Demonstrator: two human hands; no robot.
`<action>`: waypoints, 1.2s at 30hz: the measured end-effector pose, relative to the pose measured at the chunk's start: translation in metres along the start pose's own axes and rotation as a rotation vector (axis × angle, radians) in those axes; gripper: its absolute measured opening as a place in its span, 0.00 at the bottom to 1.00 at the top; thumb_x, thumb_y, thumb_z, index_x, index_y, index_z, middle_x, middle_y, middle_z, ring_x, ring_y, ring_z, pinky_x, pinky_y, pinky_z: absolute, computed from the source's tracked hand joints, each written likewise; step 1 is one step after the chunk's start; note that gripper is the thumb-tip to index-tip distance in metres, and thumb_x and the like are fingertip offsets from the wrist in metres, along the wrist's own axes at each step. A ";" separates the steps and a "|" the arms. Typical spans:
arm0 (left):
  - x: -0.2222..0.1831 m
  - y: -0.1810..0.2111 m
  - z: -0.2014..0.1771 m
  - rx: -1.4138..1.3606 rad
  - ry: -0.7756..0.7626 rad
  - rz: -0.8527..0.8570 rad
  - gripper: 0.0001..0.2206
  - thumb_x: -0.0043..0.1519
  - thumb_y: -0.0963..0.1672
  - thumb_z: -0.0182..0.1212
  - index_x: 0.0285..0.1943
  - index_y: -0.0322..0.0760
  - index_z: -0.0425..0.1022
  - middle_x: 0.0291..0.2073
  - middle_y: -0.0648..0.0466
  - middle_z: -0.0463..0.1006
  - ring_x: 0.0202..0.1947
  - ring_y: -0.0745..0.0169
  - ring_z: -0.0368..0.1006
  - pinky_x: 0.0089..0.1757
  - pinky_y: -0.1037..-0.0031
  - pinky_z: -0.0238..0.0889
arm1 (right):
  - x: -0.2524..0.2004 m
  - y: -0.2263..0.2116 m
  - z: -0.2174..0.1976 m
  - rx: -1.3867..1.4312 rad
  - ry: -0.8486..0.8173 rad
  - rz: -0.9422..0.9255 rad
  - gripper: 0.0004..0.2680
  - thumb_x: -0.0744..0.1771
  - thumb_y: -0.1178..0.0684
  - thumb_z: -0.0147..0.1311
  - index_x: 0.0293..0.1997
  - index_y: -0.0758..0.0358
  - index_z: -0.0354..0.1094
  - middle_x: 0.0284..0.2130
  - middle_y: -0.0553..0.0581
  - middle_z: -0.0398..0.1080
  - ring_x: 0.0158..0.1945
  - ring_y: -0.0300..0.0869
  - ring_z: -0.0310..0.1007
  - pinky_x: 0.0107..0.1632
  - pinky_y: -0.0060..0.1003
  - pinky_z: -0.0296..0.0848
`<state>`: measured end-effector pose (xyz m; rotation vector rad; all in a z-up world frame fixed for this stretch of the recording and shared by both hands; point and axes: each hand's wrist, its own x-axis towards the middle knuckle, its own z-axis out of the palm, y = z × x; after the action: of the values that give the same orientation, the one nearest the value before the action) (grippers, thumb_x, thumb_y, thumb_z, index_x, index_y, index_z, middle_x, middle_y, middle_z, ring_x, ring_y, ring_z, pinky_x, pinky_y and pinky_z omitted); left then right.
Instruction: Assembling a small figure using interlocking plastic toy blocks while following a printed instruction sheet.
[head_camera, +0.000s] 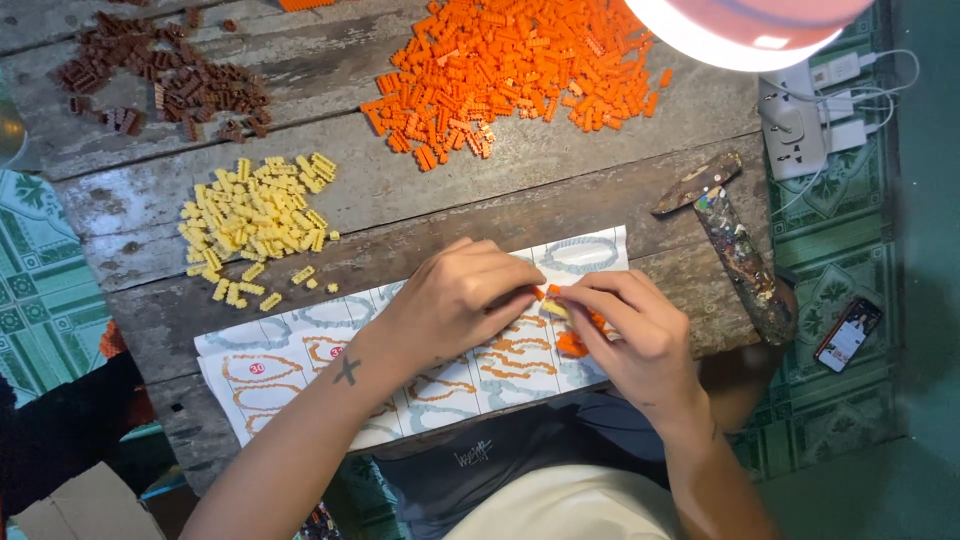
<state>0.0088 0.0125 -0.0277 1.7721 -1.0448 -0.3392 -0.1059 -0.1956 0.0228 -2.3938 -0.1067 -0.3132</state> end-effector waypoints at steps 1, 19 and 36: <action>0.000 -0.001 0.001 0.000 0.002 -0.002 0.05 0.67 0.40 0.73 0.50 0.38 0.86 0.42 0.48 0.89 0.41 0.48 0.84 0.44 0.65 0.73 | 0.000 -0.001 0.000 0.001 -0.002 -0.002 0.05 0.68 0.69 0.67 0.43 0.65 0.84 0.37 0.56 0.82 0.39 0.48 0.83 0.40 0.39 0.84; -0.003 -0.002 0.008 0.123 0.013 -0.018 0.03 0.66 0.42 0.73 0.40 0.37 0.89 0.43 0.51 0.84 0.39 0.53 0.79 0.42 0.66 0.71 | -0.006 -0.002 0.010 0.036 0.014 0.061 0.05 0.66 0.69 0.69 0.41 0.67 0.85 0.34 0.58 0.82 0.37 0.51 0.84 0.39 0.39 0.84; 0.001 -0.005 0.004 -0.130 0.070 -0.047 0.02 0.65 0.37 0.70 0.42 0.30 0.88 0.42 0.43 0.87 0.40 0.40 0.85 0.44 0.61 0.78 | -0.003 -0.001 0.004 -0.009 -0.060 0.059 0.03 0.67 0.65 0.69 0.42 0.66 0.85 0.34 0.57 0.80 0.38 0.49 0.83 0.37 0.38 0.84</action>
<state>0.0092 0.0099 -0.0333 1.6821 -0.9131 -0.3634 -0.1078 -0.1919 0.0200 -2.4104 -0.0620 -0.2147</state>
